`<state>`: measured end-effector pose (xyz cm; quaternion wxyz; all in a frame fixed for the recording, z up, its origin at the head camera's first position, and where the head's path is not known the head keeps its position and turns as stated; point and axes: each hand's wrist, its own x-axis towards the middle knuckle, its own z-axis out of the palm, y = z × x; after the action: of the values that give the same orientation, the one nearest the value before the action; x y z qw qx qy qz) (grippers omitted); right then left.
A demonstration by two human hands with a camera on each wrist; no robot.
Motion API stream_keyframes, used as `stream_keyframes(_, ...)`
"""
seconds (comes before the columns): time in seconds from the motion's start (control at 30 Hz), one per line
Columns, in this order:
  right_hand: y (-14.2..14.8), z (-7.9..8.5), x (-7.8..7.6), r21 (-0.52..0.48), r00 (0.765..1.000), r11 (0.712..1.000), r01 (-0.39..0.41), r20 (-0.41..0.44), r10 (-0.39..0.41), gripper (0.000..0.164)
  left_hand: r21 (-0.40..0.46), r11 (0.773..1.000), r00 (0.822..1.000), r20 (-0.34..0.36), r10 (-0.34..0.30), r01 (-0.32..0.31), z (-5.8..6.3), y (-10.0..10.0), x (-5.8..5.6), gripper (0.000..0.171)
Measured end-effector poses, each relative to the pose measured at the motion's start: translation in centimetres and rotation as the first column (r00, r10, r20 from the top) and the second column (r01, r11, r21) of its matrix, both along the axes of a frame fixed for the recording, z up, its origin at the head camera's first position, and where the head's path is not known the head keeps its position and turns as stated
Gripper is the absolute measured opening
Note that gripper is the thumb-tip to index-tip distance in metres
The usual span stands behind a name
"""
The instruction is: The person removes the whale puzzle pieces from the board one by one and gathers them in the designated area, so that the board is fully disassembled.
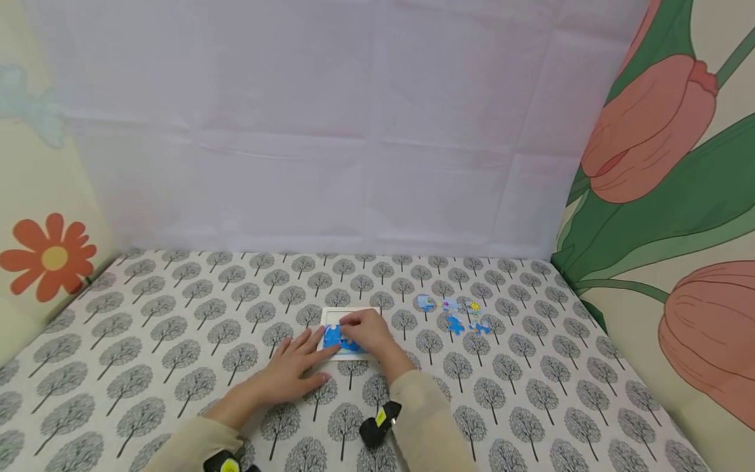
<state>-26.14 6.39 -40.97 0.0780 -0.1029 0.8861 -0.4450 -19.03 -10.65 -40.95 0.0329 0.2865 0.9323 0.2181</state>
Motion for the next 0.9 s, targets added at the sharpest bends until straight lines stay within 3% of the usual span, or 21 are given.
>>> stream_keyframes(0.3, 0.0, -0.17, 0.02, 0.013, 0.999, 1.0, -0.014, -0.029, 0.015, 0.017, -0.006, 1.0, 1.0, 0.006, 0.004, -0.004, -0.05, 0.01, 0.04, 0.048)
stream_keyframes(0.9, -0.21, 0.06, 0.06, -0.021, 1.0, 1.0, 0.021, -0.003, -0.021, 0.014, -0.01, 1.0, 1.0, 0.01, 0.009, -0.009, 0.07, 0.07, 0.04, 0.047)
